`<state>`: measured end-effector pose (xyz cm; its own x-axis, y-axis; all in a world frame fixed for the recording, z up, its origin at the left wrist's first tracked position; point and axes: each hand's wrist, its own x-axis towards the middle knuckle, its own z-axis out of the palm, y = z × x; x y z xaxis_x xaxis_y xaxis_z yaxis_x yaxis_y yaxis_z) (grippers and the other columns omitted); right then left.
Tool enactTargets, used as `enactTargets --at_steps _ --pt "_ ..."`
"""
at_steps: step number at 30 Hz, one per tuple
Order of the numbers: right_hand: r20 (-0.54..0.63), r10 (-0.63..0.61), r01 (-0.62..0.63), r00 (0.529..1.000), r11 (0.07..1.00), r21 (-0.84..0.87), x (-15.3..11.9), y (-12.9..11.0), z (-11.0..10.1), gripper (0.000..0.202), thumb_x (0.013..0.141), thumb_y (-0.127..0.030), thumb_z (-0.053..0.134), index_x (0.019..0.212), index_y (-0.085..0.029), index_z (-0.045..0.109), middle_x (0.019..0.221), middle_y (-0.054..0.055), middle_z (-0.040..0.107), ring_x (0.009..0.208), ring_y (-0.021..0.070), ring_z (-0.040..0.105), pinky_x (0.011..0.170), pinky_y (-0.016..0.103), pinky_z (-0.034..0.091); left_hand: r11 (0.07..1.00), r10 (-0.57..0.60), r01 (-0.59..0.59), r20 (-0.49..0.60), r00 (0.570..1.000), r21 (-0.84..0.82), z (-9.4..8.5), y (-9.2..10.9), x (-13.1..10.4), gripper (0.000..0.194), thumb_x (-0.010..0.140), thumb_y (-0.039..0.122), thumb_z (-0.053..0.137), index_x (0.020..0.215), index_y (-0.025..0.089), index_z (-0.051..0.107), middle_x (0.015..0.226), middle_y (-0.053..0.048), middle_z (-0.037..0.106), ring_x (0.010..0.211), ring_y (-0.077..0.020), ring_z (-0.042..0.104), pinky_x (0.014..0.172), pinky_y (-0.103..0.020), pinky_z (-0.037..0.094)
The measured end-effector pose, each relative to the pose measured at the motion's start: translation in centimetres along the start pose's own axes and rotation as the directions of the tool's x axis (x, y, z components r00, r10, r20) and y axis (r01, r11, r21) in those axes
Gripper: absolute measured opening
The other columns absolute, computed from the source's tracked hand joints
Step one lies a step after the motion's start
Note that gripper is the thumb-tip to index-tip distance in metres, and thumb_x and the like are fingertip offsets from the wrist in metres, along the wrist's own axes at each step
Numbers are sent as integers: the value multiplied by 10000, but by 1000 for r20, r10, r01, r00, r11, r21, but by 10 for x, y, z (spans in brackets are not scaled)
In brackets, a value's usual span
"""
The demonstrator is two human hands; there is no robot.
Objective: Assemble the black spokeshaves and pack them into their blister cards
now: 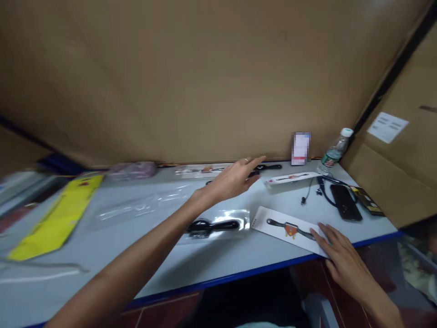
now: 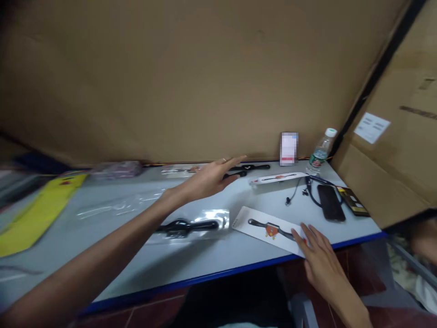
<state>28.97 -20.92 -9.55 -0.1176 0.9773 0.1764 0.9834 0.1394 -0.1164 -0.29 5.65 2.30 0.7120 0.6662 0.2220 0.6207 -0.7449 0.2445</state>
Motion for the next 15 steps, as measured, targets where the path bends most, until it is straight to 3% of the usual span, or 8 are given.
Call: enactTargets --at_steps 3,6,8,10,12,15 --pt "-96 -11 22 995 993 115 -15 12 5 690 857 -98 446 1477 -396 513 1460 2 586 1307 272 582 1046 488 529 991 -76 50 -220 973 -122 -19 -15 -54 452 1022 311 456 1462 207 476 1268 -104 683 1098 -250 652 961 -414 504" --pt "-157 231 -153 960 905 396 -25 22 -8 331 920 -317 549 1170 -313 765 1128 42 771 1001 275 739 882 376 616 968 -198 125 -362 911 -217 -20 -13 -111 389 1011 351 477 1371 232 564 1208 -81 714 979 -209 690 827 -330 564" --pt "-34 439 -335 898 732 593 -22 20 -22 315 870 -465 649 1013 -234 809 979 74 796 848 283 756 748 327 632 940 -298 202 -376 877 -273 -14 -9 -143 373 1005 363 499 1357 259 571 1159 -60 724 1011 -210 688 725 -267 573" --pt "130 547 -453 827 512 730 -12 15 -34 417 804 -541 721 992 -178 803 962 94 792 822 295 746 691 316 622 922 -354 239 -410 841 -305 -5 -8 -168 290 981 379 549 1241 282 634 1150 -36 732 1043 -211 691 693 -228 576" --pt "225 577 -474 785 328 817 2 10 -41 480 775 -550 759 1042 -152 788 1005 106 783 848 299 731 706 329 612 883 -436 318 -355 827 -345 4 -9 -185 290 956 432 576 1209 310 649 1193 -18 722 1091 -226 682 542 -183 550" --pt "282 555 -442 783 175 880 16 1 -40 518 776 -519 786 1134 -145 764 1027 111 773 846 286 719 719 340 599 822 -544 394 -362 757 -412 14 -6 -200 317 936 515 562 1175 346 684 1179 7 735 1123 -252 678 531 -198 559"
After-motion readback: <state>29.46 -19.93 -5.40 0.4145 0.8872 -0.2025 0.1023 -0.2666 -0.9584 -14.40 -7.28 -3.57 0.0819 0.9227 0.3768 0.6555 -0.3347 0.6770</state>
